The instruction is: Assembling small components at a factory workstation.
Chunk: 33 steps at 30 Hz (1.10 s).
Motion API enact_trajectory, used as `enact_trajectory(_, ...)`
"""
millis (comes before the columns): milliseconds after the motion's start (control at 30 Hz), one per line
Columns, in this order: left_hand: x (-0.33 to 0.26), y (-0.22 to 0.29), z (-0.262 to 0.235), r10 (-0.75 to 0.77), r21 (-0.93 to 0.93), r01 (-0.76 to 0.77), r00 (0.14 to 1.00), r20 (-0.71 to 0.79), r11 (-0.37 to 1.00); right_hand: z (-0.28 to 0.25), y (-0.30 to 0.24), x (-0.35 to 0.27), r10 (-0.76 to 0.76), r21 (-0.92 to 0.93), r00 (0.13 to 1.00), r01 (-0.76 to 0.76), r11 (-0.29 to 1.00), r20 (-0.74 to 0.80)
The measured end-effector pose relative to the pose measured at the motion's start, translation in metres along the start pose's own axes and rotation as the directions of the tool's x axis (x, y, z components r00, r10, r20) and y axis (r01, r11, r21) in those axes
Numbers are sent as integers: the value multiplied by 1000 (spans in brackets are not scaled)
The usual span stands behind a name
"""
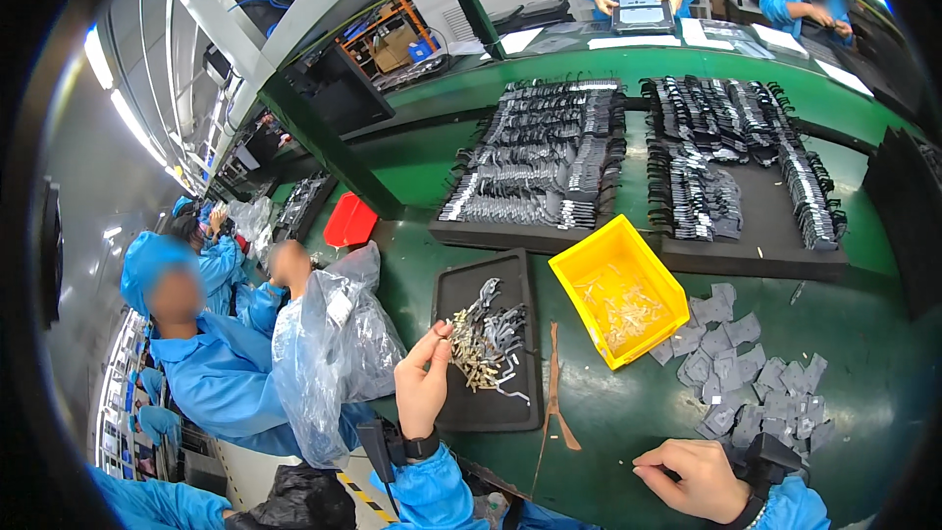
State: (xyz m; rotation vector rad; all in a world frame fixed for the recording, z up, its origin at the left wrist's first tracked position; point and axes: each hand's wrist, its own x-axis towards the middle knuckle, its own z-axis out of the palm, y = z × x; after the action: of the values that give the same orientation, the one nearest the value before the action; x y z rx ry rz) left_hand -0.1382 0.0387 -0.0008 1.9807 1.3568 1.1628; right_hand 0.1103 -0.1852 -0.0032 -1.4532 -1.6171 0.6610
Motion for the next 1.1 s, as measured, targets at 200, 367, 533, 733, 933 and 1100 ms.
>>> enact_trajectory(200, 0, 7, 4, -7, -217, -20, 993, -121, 976, 1, -3, -1, 8, 9, 1000, -8, 1000, -2)
enact_trajectory(367, -12, 40, 16, -282, -719, 296, 949, 144, 629, 2, -7, 5, 44, 79, 996, -38, 996, -76)
enact_trajectory(533, -57, 86, 55, -162, -801, 440, 897, 410, 406, 1, -16, 28, 187, 410, 976, -128, 903, -109)
enact_trajectory(733, -89, 112, 97, -100, -800, 517, 853, 513, 305, -4, -7, 24, 292, 567, 956, -231, 791, -18)
enact_trajectory(933, -92, 122, 101, -91, -768, 562, 821, 564, 307, -11, 1, 20, 362, 639, 932, -292, 712, 22)
enact_trajectory(1100, -90, 120, 96, -167, -751, 629, 778, 606, 202, -12, 0, 22, 381, 730, 919, -327, 600, 98)
